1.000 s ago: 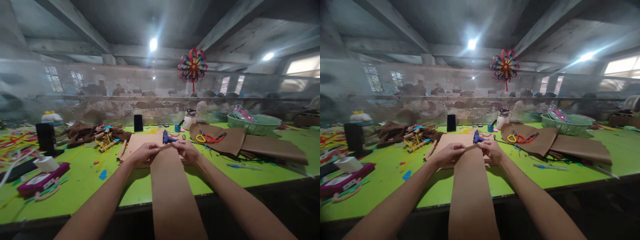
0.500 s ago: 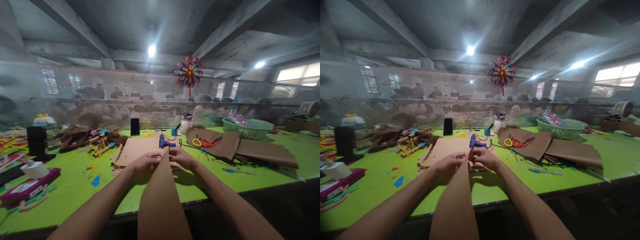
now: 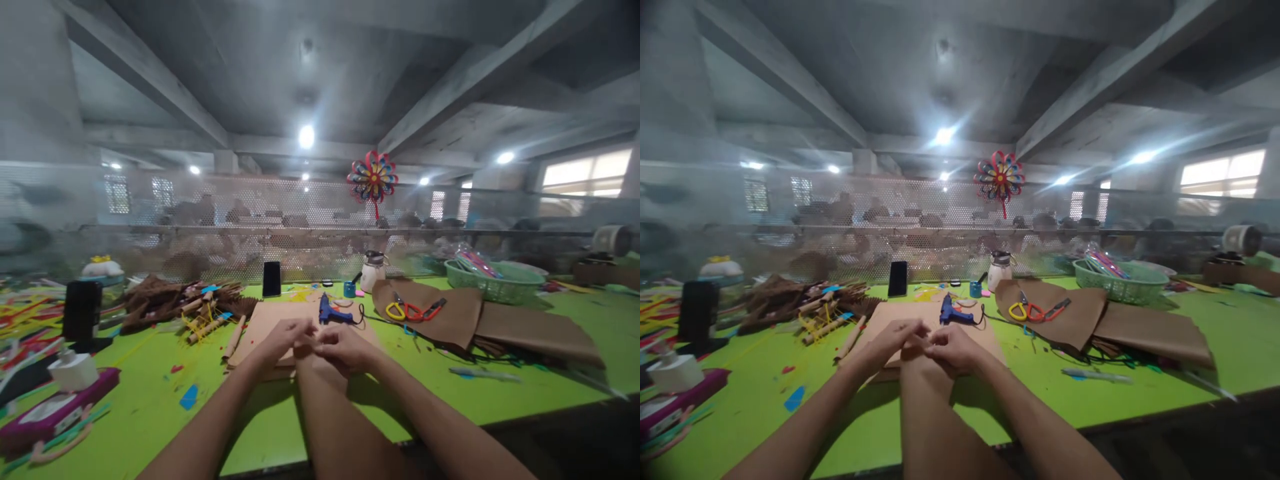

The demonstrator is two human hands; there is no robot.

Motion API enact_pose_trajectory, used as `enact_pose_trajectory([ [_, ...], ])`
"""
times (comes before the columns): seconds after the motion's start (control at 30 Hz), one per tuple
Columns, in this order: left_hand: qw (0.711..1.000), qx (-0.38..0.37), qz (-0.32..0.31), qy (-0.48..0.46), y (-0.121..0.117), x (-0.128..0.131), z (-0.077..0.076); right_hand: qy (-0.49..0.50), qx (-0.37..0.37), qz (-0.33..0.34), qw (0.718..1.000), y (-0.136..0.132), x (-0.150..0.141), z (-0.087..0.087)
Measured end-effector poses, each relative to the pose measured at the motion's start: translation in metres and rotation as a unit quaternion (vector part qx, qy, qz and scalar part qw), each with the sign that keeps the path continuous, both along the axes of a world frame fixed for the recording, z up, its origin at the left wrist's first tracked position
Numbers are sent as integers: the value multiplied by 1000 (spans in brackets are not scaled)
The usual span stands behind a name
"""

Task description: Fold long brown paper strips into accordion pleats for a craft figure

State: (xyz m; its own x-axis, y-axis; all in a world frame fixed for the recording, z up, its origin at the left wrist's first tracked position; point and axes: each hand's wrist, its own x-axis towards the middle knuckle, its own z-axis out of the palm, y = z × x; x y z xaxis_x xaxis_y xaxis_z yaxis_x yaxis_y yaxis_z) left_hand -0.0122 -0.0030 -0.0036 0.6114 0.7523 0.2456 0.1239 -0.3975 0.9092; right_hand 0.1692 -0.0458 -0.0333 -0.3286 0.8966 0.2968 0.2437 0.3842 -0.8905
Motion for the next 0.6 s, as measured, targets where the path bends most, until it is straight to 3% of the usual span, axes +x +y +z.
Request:
enact_pose_trajectory([
  [0.07, 996, 62, -10, 61, -2, 1, -1, -23, -7, -25, 999, 7, -2, 5],
  [0.13, 995, 64, -20, 79, -2, 1, -3, -28, -23, -47, 998, 14, 2, 15],
  [0.3, 999, 52, -7, 5, 3, 0, -4, -20, -10, -66, 998, 22, 15, 32],
  [0.6, 1000, -6, 26, 14, 2, 1, -22, -14, 65, -118, 991, 23, 9, -10],
])
